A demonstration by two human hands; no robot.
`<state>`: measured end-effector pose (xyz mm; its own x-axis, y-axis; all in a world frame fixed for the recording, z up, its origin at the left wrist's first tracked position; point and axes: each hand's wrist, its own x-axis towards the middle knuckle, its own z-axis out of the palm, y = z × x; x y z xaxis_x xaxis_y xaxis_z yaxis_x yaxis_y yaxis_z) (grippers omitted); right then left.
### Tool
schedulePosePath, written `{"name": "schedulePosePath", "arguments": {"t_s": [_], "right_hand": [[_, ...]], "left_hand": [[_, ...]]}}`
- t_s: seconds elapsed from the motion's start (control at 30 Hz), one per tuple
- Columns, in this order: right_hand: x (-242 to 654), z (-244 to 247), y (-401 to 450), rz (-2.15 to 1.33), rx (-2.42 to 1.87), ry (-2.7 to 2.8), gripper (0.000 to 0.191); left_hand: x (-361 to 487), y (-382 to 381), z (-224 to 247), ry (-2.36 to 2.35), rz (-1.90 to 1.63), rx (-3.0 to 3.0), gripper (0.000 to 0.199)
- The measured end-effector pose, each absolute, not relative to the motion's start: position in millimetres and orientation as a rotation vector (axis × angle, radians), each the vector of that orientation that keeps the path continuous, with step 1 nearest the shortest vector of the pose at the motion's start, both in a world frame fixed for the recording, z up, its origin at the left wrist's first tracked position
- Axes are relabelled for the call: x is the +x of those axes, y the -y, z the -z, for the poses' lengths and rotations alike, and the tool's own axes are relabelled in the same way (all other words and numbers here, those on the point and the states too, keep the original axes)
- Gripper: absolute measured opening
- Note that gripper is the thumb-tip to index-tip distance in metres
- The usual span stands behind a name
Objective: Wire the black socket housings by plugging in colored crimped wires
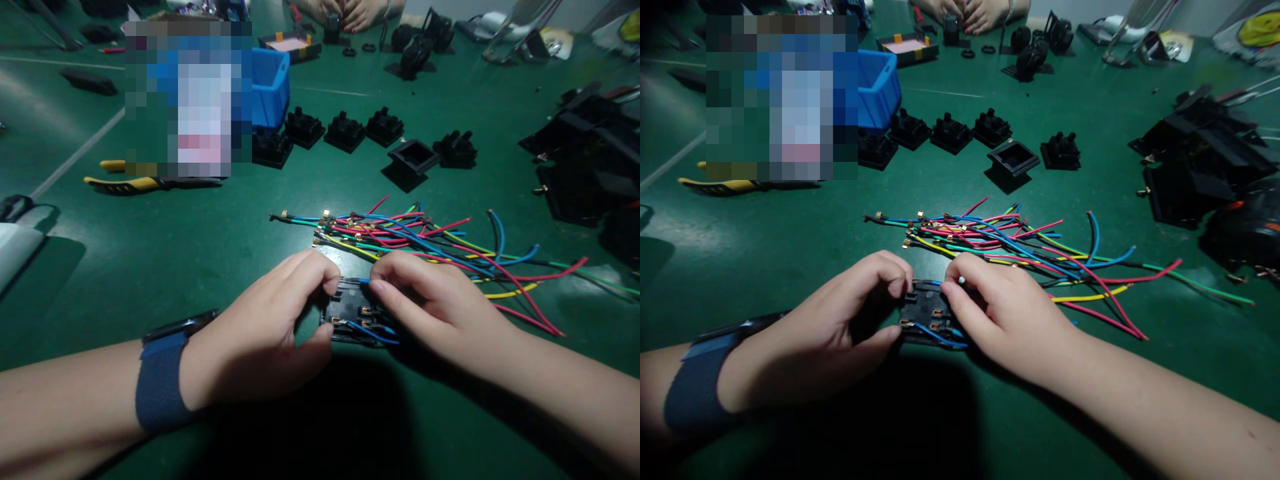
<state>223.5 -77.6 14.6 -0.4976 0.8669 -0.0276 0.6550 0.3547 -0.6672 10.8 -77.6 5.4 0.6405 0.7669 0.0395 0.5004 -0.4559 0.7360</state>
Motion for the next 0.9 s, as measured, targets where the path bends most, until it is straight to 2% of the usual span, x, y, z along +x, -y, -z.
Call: {"name": "schedulePosePath", "arguments": {"t_s": [0.17, 0.9], "right_hand": [[223.8, -14.6, 79.0, -0.891, -1.343, 2.299, 0.006], [223.2, -13.5, 77.3, -0.866, -1.34, 2.359, 0.01]], "left_hand": [[10.7, 76.9, -3.7, -0.975, -0.495, 2.149, 0.026], [11.0, 75.5, -8.9, -0.998, -0.451, 2.167, 0.028]]}}
